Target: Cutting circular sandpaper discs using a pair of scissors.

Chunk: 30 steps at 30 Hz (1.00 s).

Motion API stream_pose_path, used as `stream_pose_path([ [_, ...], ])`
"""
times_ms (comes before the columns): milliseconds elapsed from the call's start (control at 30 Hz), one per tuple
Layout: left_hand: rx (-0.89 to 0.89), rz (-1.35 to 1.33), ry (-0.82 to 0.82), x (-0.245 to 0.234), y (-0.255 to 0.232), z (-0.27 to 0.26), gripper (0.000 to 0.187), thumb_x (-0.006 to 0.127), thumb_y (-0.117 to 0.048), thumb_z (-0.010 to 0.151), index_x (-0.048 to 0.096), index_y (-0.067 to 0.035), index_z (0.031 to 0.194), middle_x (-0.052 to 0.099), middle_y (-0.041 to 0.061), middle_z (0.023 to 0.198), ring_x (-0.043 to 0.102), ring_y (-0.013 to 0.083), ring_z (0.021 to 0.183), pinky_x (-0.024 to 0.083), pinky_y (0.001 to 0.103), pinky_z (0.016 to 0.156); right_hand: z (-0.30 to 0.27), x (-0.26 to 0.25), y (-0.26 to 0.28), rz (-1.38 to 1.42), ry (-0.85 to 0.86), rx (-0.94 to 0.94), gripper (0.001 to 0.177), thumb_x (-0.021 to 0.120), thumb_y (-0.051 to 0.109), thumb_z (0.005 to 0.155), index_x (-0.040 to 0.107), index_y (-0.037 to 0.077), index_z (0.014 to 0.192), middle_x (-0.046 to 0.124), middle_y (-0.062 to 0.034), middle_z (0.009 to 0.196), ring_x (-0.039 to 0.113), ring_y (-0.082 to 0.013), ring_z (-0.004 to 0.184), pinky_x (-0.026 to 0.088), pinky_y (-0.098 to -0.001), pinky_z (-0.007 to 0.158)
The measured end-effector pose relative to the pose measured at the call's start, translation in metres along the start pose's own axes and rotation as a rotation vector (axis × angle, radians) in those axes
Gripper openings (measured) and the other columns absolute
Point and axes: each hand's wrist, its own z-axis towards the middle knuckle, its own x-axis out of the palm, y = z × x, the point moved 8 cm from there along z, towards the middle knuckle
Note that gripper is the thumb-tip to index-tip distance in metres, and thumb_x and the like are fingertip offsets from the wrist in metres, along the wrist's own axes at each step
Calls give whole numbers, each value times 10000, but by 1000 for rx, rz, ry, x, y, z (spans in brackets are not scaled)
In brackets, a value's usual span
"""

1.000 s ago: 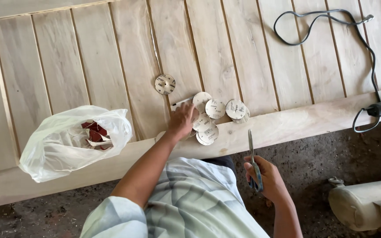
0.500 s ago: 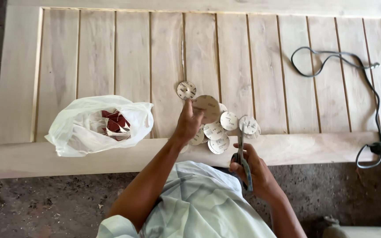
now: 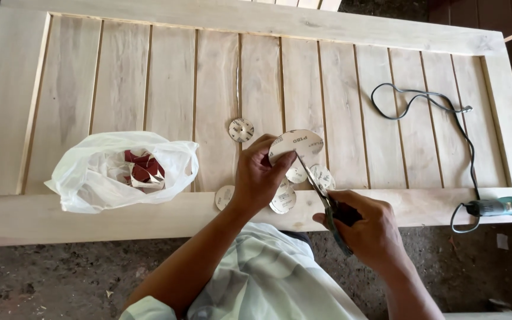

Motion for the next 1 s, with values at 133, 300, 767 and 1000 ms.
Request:
stream_pose_path([
  [133,234,49,4,2,-27,-2,101,697,-35,991,737,35,1052,691,58,974,643,67,823,524,229,688,-5,4,-14,55,45,-8,420,892,241,738,759,39,1081,699,-50,626,600,-92,540,470,-291,472],
  [300,264,-83,8,2,-29,-6,132,683,-41,1011,732,33,1109,667,66,1033,622,67,847,506,219,680,0,18,-38,559,240,158,440,833,243,757,747,-13,1105,665,-67,575,592,-115,445,444,-287,359],
  [767,527,300,-140,-19,-59,-30,235,680,77,919,756,-21,1119,721,103,1000,707,166,891,568,268,769,-6,-27,55,-238,-186,-231,414,823,349,806,737,93,1119,755,-83,786,695,-167,547,537,-332,453],
  [1000,671,429,-103,-26,-113,-20,294,716,109,830,732,-28,1090,720,122,988,737,204,910,561,265,791,11,27,22,675,415,-83,444,836,318,907,720,-12,1181,680,-34,751,597,-118,569,446,-293,494],
])
